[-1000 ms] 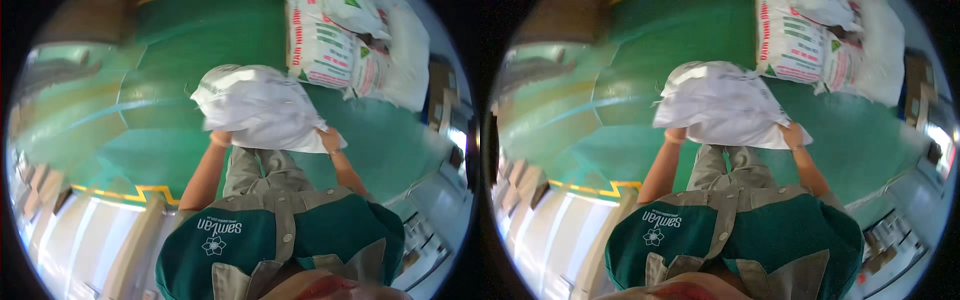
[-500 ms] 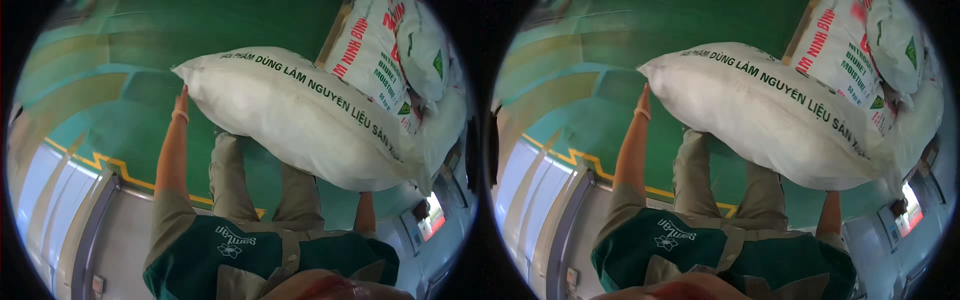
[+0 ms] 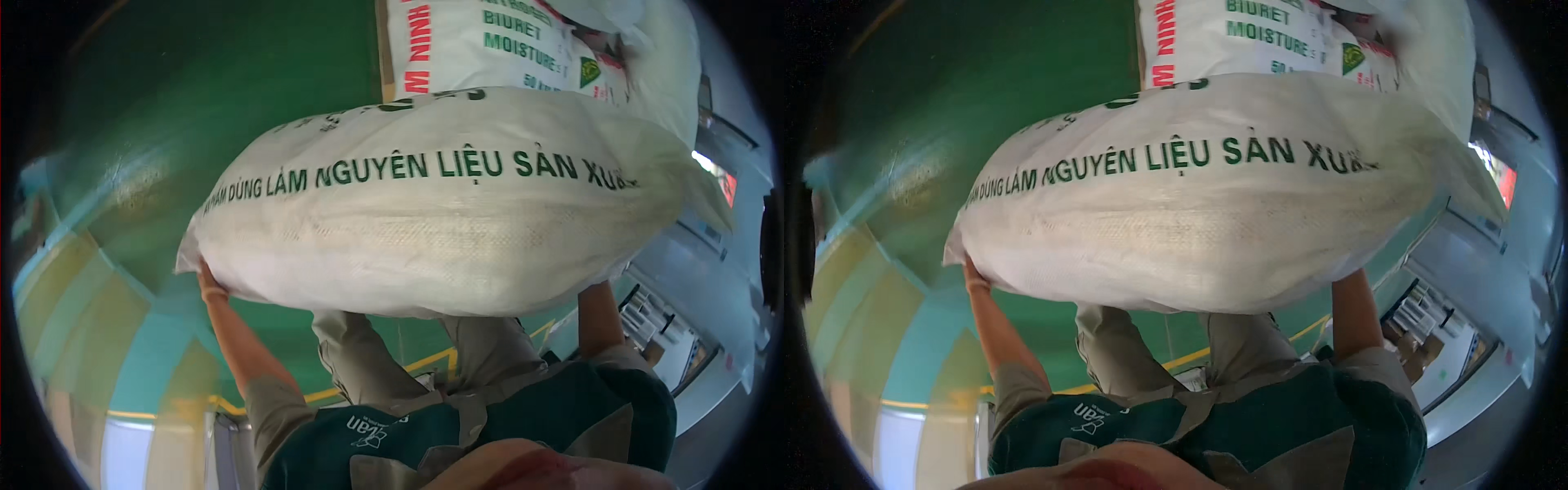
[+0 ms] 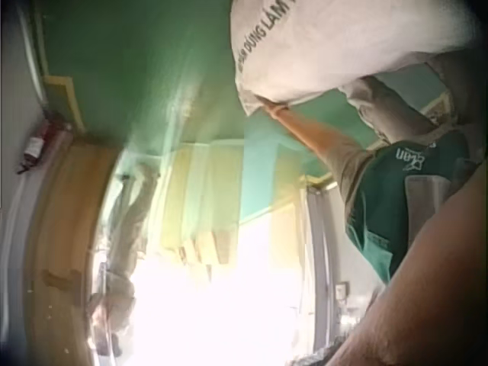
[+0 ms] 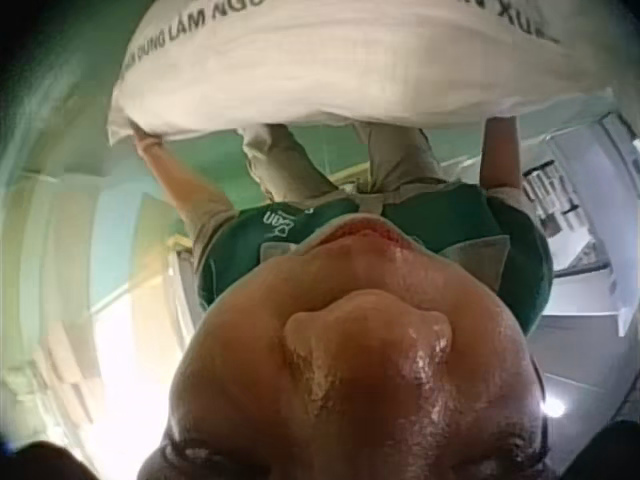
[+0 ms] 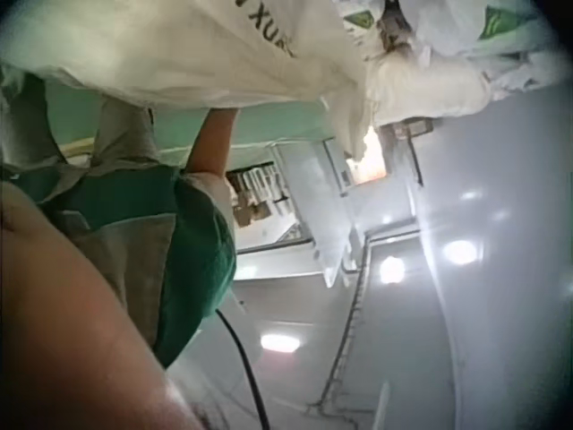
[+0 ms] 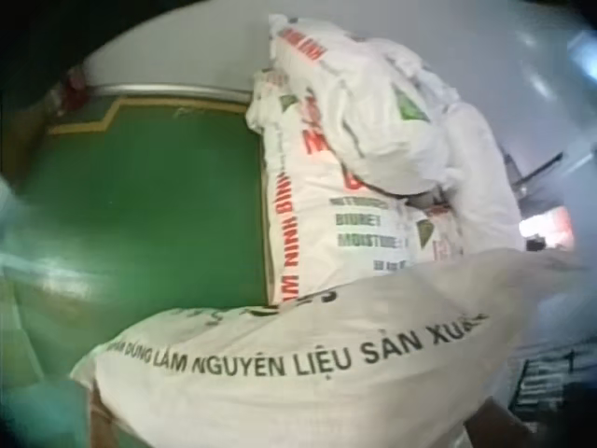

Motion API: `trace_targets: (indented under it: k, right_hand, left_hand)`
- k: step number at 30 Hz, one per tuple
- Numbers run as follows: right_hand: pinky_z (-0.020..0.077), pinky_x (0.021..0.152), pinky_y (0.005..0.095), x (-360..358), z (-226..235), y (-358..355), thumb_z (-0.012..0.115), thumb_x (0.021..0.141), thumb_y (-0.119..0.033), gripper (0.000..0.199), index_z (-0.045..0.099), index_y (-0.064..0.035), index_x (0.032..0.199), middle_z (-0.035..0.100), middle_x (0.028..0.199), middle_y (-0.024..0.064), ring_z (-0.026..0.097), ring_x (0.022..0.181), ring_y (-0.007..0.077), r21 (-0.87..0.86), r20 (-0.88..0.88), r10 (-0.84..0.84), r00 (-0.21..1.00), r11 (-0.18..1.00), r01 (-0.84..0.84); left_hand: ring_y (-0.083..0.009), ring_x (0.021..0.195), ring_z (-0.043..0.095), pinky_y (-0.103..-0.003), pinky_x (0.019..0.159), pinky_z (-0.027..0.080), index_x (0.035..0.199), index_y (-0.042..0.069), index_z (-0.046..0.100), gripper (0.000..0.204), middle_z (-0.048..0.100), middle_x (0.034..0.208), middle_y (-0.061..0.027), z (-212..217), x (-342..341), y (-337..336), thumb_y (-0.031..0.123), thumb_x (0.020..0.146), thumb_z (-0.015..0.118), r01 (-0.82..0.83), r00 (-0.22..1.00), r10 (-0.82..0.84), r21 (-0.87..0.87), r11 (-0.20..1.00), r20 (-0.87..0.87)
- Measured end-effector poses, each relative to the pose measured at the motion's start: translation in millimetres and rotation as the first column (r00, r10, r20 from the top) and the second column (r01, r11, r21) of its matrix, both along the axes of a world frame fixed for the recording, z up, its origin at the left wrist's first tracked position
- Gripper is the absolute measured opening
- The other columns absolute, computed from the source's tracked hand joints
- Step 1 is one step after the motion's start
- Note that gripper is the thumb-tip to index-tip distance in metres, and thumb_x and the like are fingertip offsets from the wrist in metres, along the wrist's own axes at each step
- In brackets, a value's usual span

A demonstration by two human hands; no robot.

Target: Sealing large plastic bags using a portable bag closer and stacking the finished bags on pallets.

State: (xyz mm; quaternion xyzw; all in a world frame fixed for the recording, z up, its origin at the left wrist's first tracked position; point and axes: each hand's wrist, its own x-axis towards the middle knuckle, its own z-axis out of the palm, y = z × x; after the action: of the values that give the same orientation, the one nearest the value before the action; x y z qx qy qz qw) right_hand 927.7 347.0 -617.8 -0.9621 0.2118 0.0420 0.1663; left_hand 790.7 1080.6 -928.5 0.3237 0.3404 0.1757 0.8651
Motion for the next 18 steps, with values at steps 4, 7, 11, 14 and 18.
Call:
trace_targets:
  k: [4,7,11,14,18]
  right_hand:
    - [0.0318,0.088,0.041,43,31,-45,0.052,0.077,-0.028,0.043,0.046,-0.005,0.113,0.044,0.118,0.0161,0.041,0.108,0.0322,0.101,-0.019,0.039,0.999,0.994,-0.037]
    - [0.0313,0.089,0.0415,84,159,-122,0.051,0.077,-0.028,0.043,0.045,-0.0058,0.114,0.043,0.119,0.0161,0.04,0.109,0.0323,0.134,-0.003,0.078,0.997,0.988,-0.077]
    - [0.0307,0.089,0.0421,53,259,-231,0.051,0.077,-0.029,0.044,0.045,-0.0068,0.115,0.042,0.12,0.0161,0.039,0.11,0.0325,0.248,-0.017,0.076,0.997,0.966,-0.069]
    - [0.0302,0.09,0.0426,2,280,-280,0.051,0.078,-0.03,0.044,0.044,-0.0076,0.115,0.041,0.121,0.0161,0.038,0.111,0.0326,0.34,-0.006,0.075,0.997,0.938,-0.068]
    - [0.0295,0.09,0.0433,-86,359,-373,0.05,0.078,-0.031,0.045,0.043,-0.0087,0.116,0.04,0.122,0.0161,0.037,0.112,0.0327,0.461,0.051,0.038,0.998,0.886,-0.058]
  left_hand:
    - [-0.027,0.105,0.047,-0.037,0.088,0.04,0.119,0.004,0.041,0.052,0.047,0.119,-0.0094,55,12,-54,0.04,0.083,0.042,-0.133,0.989,0.126,-0.089,0.987,-0.077]
    - [-0.0262,0.106,0.046,-0.038,0.089,0.038,0.117,0.002,0.043,0.049,0.047,0.118,-0.0082,198,10,-189,0.036,0.083,0.042,-0.167,0.984,0.172,-0.107,0.98,0.043]
    - [-0.0254,0.1,0.049,-0.038,0.087,0.039,0.113,-0.001,0.046,0.043,0.051,0.11,-0.0089,336,-23,-330,0.027,0.079,0.046,-0.246,0.969,0.246,-0.027,0.969,-0.02]
    - [-0.0251,0.098,0.05,-0.036,0.084,0.041,0.11,-0.003,0.047,0.043,0.052,0.107,-0.0108,455,-76,-380,0.024,0.077,0.048,-0.272,0.953,0.283,0.103,0.957,-0.111]
    - [-0.0256,0.094,0.053,-0.037,0.08,0.044,0.108,-0.005,0.047,0.042,0.053,0.106,-0.0133,612,-170,-433,0.022,0.076,0.047,-0.169,0.975,0.195,0.207,0.964,-0.11]
